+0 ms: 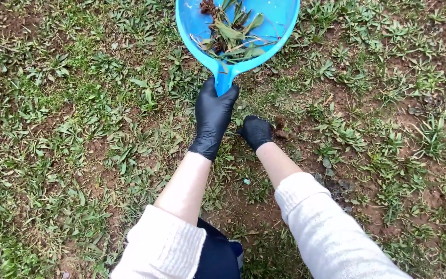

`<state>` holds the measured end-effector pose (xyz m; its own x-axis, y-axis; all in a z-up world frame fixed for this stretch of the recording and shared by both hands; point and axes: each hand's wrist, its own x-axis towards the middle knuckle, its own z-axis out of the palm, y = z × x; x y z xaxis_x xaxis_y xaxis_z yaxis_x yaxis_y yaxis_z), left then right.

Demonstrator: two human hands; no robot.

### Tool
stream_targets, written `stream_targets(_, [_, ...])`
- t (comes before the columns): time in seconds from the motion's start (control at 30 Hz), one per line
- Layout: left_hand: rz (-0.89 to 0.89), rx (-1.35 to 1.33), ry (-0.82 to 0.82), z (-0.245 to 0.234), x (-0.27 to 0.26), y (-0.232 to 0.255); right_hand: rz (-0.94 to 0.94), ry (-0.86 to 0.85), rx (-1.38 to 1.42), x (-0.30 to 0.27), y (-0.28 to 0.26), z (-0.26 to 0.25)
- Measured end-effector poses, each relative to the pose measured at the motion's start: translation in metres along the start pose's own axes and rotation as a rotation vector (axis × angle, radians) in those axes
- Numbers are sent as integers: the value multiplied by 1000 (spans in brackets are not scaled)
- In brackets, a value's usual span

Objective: The person picks up leaves and yard debris from the grass by hand and places them into a blue dustpan.

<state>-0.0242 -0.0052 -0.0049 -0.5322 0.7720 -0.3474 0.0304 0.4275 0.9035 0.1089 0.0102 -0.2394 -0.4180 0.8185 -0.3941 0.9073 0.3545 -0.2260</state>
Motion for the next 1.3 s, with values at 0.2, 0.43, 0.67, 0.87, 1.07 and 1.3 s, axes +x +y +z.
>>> stream_targets(0.2, [7,12,-5,-2,0,-1,73,-59,-79,17,2,27])
stream_targets(0.43, [3,-11,-15,-2,3,-4,-1,41,-51,25,16,47])
stream_targets(0.67, [-5,-10,-22,-3,0,-2,48,-13,232,-1,16,9])
stream_targets(0.87, [0,10,-16,-2,-1,-3,363,58,547,-2,19,-7])
stream_targets(1.07, [37,86,-22,-11,6,-9,531,348,889,-4,56,-40])
stream_targets(1.3, [63,182,-104,-7,-8,-2,152,1292,1164,-57,40,-220])
